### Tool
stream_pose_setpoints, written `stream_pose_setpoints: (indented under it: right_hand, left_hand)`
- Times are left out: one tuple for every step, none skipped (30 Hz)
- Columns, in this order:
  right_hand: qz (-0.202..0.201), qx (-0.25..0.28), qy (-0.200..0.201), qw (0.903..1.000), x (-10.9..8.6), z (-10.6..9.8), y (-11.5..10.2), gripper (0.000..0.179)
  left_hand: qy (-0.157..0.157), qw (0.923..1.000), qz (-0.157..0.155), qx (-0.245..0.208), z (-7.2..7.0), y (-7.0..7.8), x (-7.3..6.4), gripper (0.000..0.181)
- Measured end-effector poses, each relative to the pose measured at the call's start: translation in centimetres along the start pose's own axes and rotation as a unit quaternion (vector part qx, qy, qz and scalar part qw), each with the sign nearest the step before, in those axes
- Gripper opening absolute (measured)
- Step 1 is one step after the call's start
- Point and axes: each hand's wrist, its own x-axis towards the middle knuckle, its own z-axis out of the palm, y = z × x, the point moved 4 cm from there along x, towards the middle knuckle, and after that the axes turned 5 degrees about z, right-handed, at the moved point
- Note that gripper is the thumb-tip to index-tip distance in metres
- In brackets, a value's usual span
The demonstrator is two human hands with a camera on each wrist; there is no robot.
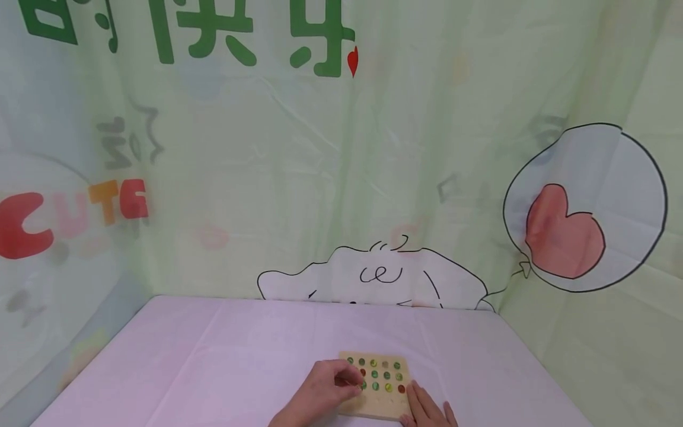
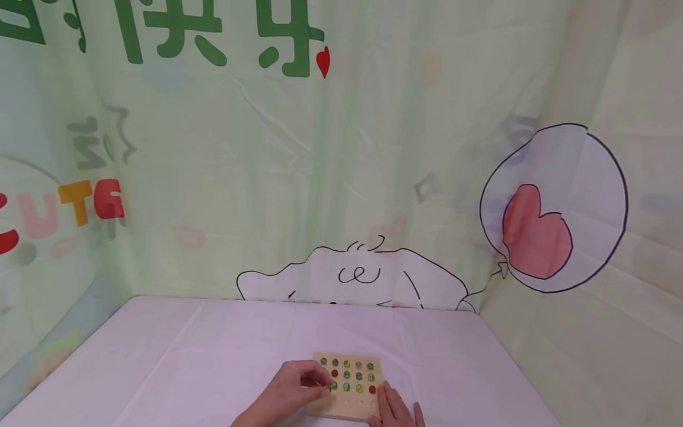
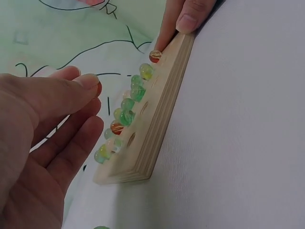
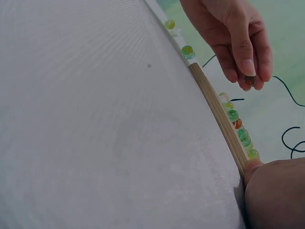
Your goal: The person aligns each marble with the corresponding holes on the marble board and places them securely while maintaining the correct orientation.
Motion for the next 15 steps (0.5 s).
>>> stream_pose_setpoints:
  right_hand:
    - [0.0,0.0,0.0,1.0,0.0,-0.1,-0.1,0.111]
    - [0.001,0.0,-0.002,1.0,0.0,-0.1,-0.1,0.11]
    - [0.002,0.001,-0.006,1.0,0.0,-0.2,-0.1,0.109]
    - [0.003,0.001,-0.01,0.9999,0.0,-0.3,-0.1,0.108]
    - [0.005,0.002,-0.013,0.9999,0.0,-0.3,-0.1,0.108]
    - [0.007,0.0,-0.018,0.9998,0.0,-0.3,-0.1,0.107]
    - [0.012,0.002,-0.022,0.9997,0.0,-0.3,-0.1,0.107]
    - [0.015,0.001,-0.028,0.9995,0.1,-0.3,-0.1,0.107]
    - [0.018,0.001,-0.032,0.9993,0.2,-0.3,-0.1,0.107]
    - [0.02,0.001,-0.034,0.9992,0.2,-0.3,-0.1,0.107]
    - [0.022,0.001,-0.037,0.9991,0.3,-0.3,0.0,0.106]
    - [0.023,0.002,-0.04,0.9989,0.4,-0.3,0.0,0.106]
    - [0.024,0.003,-0.042,0.9988,0.4,-0.2,0.0,0.106]
    - [0.024,0.001,-0.045,0.9987,0.5,-0.2,0.0,0.106]
    - [0.025,0.002,-0.047,0.9986,0.6,-0.2,0.0,0.107]
  left_hand:
    - [-0.001,1.0,-0.002,-0.001,0.1,0.0,0.1,0.011]
    - [-0.001,1.0,0.0,0.0,0.3,0.0,0.2,0.011]
    - [-0.002,1.0,0.002,0.0,0.5,0.1,0.3,0.011]
    - [-0.001,1.0,0.006,-0.001,0.6,0.1,0.3,0.011]
    - [-0.001,0.9999,0.012,-0.001,0.8,0.2,0.4,0.011]
    - [0.0,0.9999,0.016,-0.002,1.0,0.3,0.5,0.01]
    - [0.0,0.9998,0.021,-0.005,1.2,0.4,0.5,0.01]
    - [0.0,0.9997,0.024,-0.007,1.3,0.5,0.5,0.009]
    - [0.0,0.9997,0.023,-0.011,1.5,0.6,0.6,0.009]
    - [0.0,0.9997,0.023,-0.012,1.7,0.7,0.6,0.009]
    - [0.0,0.9996,0.024,-0.012,1.9,0.8,0.7,0.009]
    - [-0.001,0.9997,0.022,-0.013,2.0,0.8,0.8,0.009]
    - [-0.002,0.9997,0.02,-0.013,2.2,0.8,0.9,0.009]
    - [-0.003,0.9998,0.018,-0.012,2.4,0.8,1.0,0.008]
    - [-0.004,0.9998,0.016,-0.011,2.6,0.8,1.1,0.009]
